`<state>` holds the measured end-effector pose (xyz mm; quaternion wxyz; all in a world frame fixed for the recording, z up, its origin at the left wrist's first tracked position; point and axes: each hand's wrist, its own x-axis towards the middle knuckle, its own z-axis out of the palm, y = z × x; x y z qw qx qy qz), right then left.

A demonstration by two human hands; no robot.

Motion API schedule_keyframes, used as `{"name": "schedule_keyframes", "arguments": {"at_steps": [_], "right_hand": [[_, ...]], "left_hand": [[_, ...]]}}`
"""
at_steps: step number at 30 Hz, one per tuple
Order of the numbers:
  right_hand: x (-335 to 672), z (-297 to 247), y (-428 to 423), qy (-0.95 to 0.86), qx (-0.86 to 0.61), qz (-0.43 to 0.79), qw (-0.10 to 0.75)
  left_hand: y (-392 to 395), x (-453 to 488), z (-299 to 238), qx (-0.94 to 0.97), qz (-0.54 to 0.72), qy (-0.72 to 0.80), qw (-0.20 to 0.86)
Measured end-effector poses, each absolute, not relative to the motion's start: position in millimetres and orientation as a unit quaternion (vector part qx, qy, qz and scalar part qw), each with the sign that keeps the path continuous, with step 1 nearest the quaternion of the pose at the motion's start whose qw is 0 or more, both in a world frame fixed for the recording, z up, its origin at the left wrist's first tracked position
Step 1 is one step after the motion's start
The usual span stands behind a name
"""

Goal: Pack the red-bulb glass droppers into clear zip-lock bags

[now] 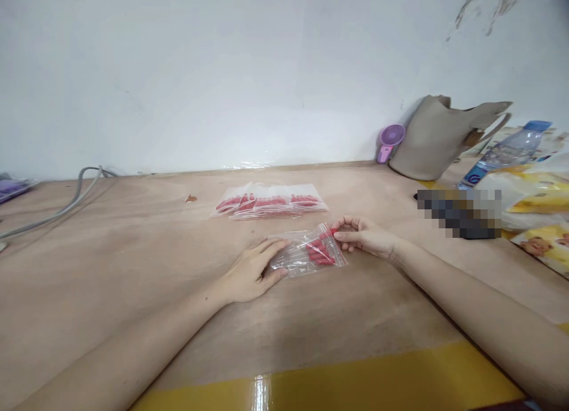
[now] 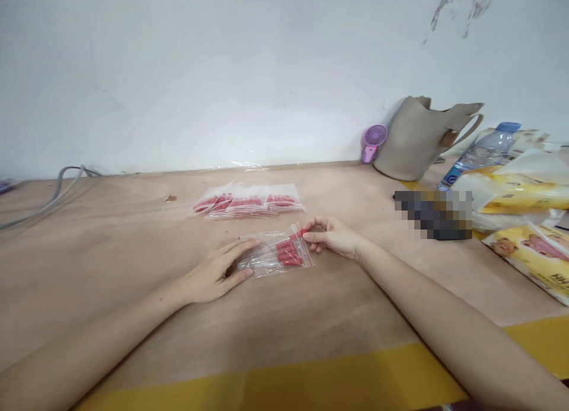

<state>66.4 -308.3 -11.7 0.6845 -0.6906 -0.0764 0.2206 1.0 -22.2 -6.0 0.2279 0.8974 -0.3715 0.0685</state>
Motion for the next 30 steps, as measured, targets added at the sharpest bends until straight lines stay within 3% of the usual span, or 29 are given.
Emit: {"name": "schedule_keyframes", "arguments": {"at_steps": [5, 13, 18, 24, 30], "right_hand": [[66.0, -12.7, -299.1, -0.098, -0.724, 0.205, 0.651], [60.0, -22.7, -266.2, -0.027, -0.716, 0.083, 0.693], [61.6, -24.2, -267.7, -0.100, -0.700, 0.163, 0.688], [69.0, -19.7, -280.0, -0.057, -0.749, 0.073, 0.656], [66.3, -19.2, -275.8, -0.118, -0.753, 0.175, 0.623]], "left_hand": [[-22.5, 1.8, -6.7, 0.899, 0.066, -0.369, 0.227], [-24.2, 2.9, -5.1, 0.897, 0.062, -0.374, 0.230], [-23.9, 3.1, -6.5, 0.894, 0.073, -0.375, 0.233], [-23.1, 4.3, -6.9, 0.898, 0.067, -0.378, 0.215], [-23.0, 3.7, -8.2, 0.899, 0.121, -0.369, 0.204]]}}
